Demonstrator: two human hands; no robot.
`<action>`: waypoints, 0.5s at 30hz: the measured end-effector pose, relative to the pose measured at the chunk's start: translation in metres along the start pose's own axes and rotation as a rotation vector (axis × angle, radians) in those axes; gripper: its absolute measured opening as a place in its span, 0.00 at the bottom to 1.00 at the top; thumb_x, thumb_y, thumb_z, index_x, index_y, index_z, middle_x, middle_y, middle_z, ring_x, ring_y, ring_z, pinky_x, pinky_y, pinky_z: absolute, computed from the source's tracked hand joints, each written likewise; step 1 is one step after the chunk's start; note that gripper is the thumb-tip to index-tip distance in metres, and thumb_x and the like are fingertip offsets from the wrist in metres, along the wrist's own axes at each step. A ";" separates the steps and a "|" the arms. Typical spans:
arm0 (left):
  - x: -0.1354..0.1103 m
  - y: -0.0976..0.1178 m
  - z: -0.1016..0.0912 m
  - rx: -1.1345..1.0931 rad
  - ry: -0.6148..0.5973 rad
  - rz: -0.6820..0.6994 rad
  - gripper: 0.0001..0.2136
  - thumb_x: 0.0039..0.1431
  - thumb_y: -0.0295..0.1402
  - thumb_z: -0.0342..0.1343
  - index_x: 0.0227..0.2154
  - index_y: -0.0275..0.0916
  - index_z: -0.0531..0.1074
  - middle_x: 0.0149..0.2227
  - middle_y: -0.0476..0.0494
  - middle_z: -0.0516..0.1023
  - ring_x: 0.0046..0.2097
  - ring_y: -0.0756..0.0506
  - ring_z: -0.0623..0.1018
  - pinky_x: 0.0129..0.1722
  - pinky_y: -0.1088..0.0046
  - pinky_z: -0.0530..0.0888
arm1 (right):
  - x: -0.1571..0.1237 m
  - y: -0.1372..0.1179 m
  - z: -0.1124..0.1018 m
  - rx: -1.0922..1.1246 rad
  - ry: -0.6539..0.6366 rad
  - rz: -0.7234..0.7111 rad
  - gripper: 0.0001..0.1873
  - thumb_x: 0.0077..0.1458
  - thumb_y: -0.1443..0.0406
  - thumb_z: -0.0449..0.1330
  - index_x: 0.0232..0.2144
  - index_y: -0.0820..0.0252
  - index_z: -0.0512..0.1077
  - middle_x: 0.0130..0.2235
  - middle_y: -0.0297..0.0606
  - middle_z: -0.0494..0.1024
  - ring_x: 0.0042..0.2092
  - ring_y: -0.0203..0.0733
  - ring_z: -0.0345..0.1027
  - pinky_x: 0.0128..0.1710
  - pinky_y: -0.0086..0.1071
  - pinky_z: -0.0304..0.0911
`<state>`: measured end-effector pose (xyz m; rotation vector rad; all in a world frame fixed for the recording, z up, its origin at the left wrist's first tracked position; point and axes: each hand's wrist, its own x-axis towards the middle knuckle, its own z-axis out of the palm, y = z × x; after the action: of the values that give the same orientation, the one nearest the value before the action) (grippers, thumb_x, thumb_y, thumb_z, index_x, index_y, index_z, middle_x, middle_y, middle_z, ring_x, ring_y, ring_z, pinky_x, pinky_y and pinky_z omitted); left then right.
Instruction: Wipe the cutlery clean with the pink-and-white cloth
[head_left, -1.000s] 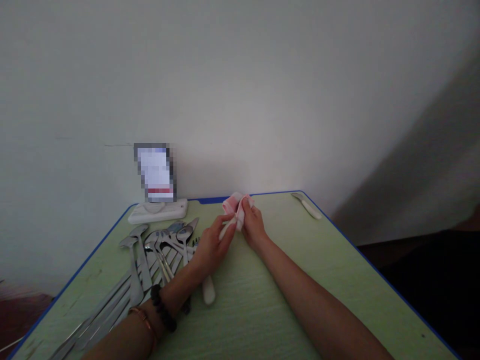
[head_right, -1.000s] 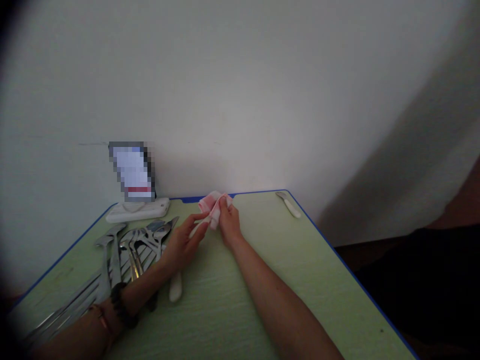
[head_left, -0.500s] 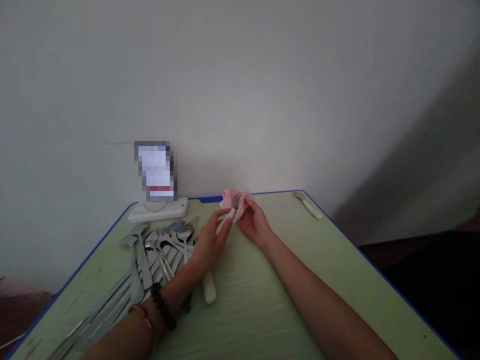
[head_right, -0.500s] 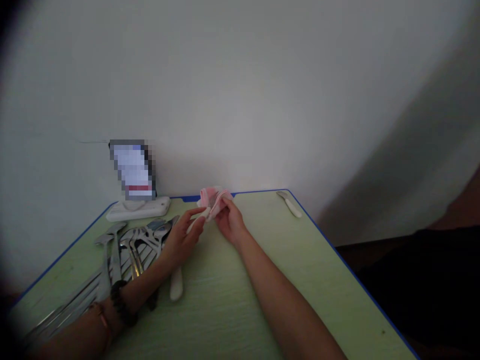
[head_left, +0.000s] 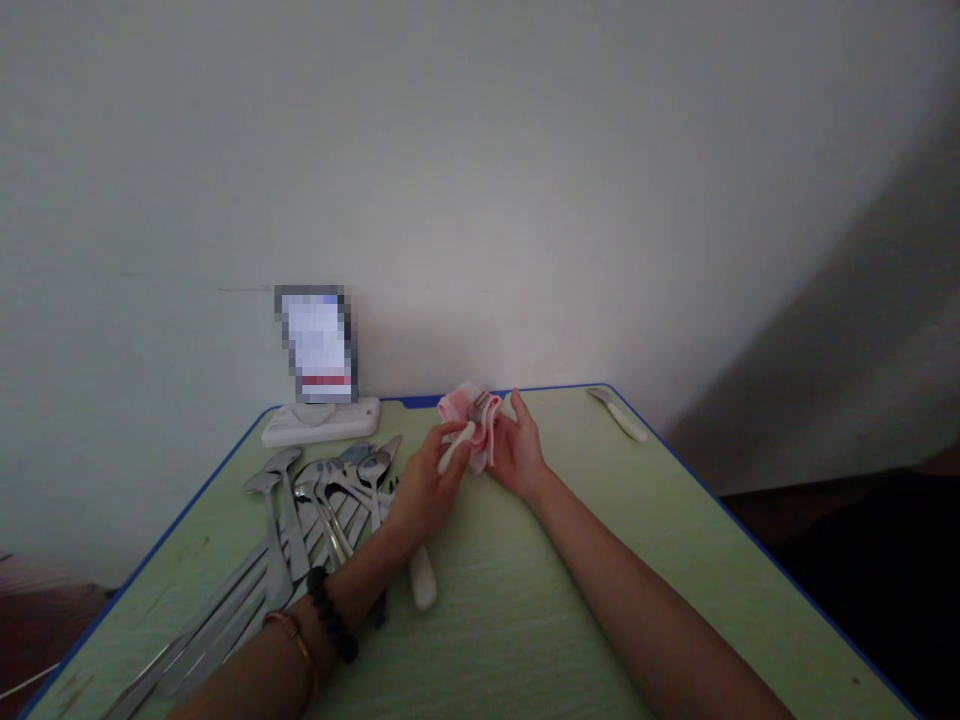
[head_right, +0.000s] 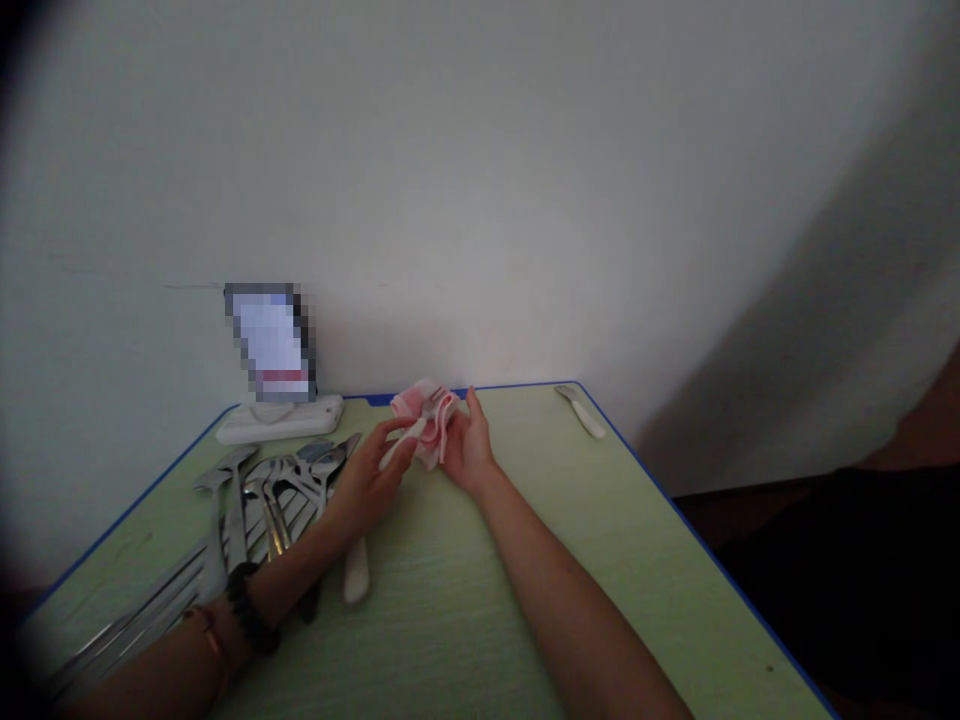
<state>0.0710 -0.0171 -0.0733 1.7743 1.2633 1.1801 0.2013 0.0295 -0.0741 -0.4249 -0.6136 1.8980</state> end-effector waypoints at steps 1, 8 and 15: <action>0.000 0.000 0.000 -0.007 -0.004 0.008 0.16 0.60 0.40 0.47 0.47 0.37 0.65 0.35 0.43 0.78 0.36 0.45 0.77 0.35 0.71 0.70 | -0.001 0.000 0.002 -0.009 -0.014 0.001 0.24 0.53 0.48 0.47 0.34 0.62 0.70 0.30 0.40 0.78 0.35 0.46 0.72 0.38 0.40 0.66; 0.000 -0.003 0.001 0.003 -0.024 0.024 0.14 0.60 0.39 0.47 0.44 0.36 0.65 0.38 0.39 0.78 0.43 0.42 0.77 0.43 0.66 0.70 | 0.004 0.006 -0.002 -0.079 0.054 -0.065 0.06 0.48 0.65 0.59 0.31 0.61 0.69 0.25 0.33 0.77 0.30 0.38 0.72 0.34 0.30 0.67; 0.000 -0.002 0.001 -0.056 0.042 -0.010 0.16 0.59 0.40 0.47 0.45 0.36 0.66 0.30 0.45 0.77 0.32 0.47 0.77 0.33 0.72 0.72 | 0.011 0.008 -0.008 -0.020 0.122 -0.050 0.10 0.51 0.67 0.49 0.31 0.64 0.70 0.24 0.37 0.78 0.28 0.40 0.72 0.32 0.34 0.68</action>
<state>0.0712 -0.0164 -0.0751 1.7087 1.2499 1.2407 0.1958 0.0394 -0.0855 -0.5297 -0.5571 1.8057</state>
